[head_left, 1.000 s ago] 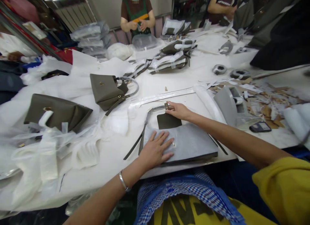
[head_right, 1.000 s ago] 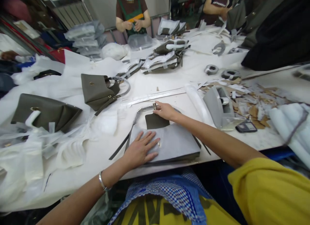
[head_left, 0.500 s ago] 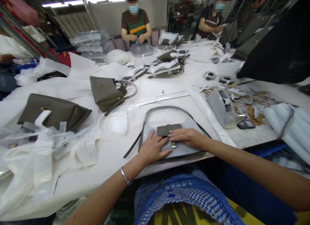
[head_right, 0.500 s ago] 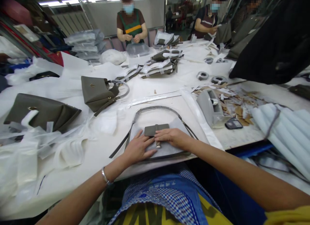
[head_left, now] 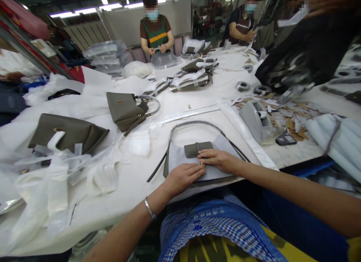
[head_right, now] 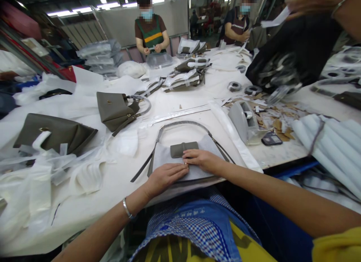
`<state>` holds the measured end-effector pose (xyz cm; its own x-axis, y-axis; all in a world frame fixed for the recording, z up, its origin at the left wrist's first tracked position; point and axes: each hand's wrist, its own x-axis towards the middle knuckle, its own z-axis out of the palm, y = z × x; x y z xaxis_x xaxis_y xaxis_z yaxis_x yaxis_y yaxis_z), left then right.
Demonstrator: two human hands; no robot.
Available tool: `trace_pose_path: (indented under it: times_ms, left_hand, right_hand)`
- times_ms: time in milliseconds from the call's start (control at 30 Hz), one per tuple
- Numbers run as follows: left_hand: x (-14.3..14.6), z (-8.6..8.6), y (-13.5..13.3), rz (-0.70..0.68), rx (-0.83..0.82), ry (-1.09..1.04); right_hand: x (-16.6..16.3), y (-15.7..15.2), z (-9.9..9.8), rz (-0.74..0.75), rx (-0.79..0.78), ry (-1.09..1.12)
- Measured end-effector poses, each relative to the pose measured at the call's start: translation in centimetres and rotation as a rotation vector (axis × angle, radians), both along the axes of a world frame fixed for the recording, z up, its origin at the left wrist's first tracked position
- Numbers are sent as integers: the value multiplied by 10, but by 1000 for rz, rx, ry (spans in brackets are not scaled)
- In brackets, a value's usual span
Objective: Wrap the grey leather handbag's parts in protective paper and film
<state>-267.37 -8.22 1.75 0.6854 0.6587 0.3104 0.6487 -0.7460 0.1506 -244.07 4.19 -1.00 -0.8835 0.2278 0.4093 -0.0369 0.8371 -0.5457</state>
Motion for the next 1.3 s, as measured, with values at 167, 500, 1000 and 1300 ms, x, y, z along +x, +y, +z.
trace_pose_path:
  times_ms: [167,500,1000,1300]
  left_hand:
    - [5,2,-3,17,-207,-66]
    - [13,19,-6,37,-362,-80]
    - [15,6,-5,52,-143,-106]
    - [3,-14,2,-84,130,-72]
  right_hand:
    - [-3,-1,11,12,104,-64]
    - [-14,1,21,-32,35,-97]
    - [-19,1,22,-40,405,-285]
    - [-30,13,23,67,493,-305]
